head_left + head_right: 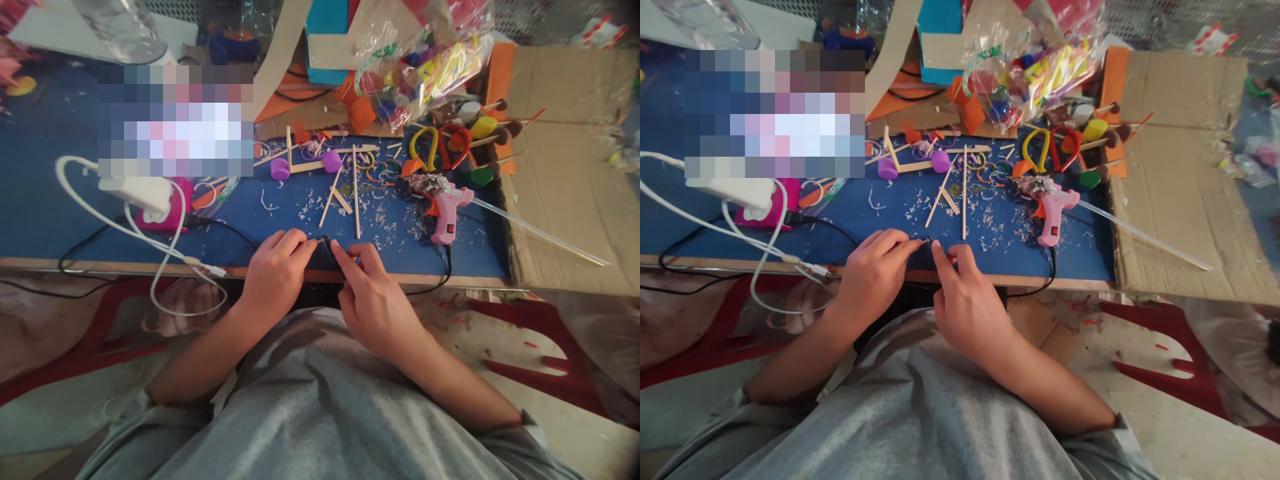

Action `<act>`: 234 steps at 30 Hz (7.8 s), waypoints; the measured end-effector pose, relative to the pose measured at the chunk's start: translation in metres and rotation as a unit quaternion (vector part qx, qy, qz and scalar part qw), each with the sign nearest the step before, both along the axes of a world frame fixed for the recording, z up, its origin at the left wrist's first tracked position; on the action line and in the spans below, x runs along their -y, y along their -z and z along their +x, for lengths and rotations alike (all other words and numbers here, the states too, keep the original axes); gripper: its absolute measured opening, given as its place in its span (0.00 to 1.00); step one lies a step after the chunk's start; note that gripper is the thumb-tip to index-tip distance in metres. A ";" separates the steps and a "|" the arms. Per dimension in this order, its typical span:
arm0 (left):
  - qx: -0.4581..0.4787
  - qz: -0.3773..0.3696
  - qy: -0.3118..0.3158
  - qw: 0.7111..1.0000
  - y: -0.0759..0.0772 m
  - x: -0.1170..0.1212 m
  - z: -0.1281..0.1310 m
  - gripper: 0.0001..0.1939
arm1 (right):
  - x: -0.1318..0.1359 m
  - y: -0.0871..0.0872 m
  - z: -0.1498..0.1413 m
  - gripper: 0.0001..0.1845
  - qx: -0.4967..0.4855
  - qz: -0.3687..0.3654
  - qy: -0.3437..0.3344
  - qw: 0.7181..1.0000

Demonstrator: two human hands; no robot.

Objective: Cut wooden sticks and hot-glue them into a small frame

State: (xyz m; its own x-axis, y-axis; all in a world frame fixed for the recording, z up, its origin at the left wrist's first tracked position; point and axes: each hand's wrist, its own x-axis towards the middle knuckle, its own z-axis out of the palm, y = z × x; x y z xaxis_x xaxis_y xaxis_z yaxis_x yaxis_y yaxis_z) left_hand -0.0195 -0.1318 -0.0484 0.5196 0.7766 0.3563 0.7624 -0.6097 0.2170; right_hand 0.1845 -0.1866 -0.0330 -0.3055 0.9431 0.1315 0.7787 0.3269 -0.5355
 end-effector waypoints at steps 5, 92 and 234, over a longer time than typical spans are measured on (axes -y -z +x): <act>0.002 0.012 0.000 1.000 0.001 0.000 0.000 0.18 | 0.000 0.003 -0.005 0.38 0.043 0.028 -0.013 0.999; -0.040 0.015 -0.026 0.999 0.000 -0.001 0.001 0.18 | -0.005 0.001 -0.010 0.35 0.035 0.031 0.009 0.999; 0.407 -0.234 0.049 0.882 -0.014 -0.032 0.052 0.12 | -0.037 0.019 0.041 0.41 -0.077 0.206 0.077 0.972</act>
State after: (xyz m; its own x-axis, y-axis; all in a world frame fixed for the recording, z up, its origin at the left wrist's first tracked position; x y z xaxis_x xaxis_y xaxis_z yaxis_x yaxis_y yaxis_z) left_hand 0.0329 -0.1000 -0.0343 0.3132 0.9030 0.2941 0.1867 -0.3622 0.9132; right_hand 0.2251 -0.1494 -0.0516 -0.1108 0.8337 0.5410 0.7563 0.4239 -0.4983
